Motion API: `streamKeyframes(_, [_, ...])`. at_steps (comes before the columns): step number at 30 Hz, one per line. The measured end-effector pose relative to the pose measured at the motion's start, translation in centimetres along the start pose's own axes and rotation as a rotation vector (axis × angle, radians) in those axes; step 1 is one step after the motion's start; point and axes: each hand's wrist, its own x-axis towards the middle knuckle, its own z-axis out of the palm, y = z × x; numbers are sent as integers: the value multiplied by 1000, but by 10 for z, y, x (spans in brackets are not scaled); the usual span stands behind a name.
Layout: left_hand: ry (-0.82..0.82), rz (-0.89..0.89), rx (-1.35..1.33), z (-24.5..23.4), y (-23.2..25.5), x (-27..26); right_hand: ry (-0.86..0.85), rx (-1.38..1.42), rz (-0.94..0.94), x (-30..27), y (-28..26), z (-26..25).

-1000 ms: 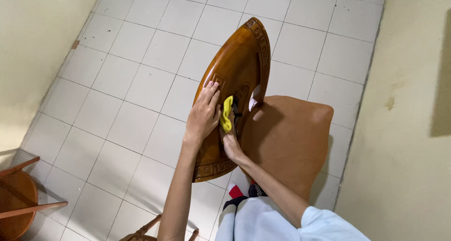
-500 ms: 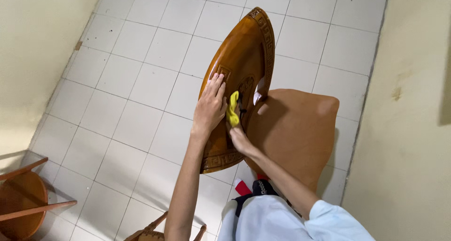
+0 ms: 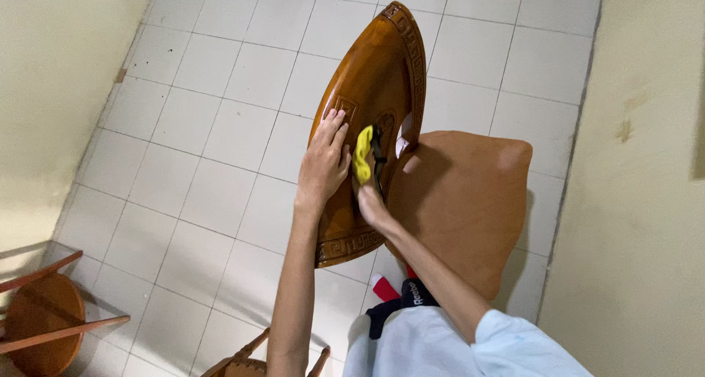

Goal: The person cleans a wooden chair with a cushioned seat using a yellow cloth. They wipe the legs, seat, and backrest, then briefly handle a spray bottle on a nearby side table before continuing to wipe the chair back.

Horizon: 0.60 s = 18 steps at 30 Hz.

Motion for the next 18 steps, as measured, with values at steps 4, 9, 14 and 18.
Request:
streamKeyframes(4, [-7,7,16,-5,3,0,-6,-21,14,-37,2,3])
streamKeyframes(9, [28,12,-57,-4,-1,4,36,67,50,-35,61,-3])
streamKeyframes(14, [44,28,-20,2,0,5,107,42,213,-12,123,-18])
streamKeyframes(18, [33,2,-28,3,-1,5,130,207,251,-18,127,-9])
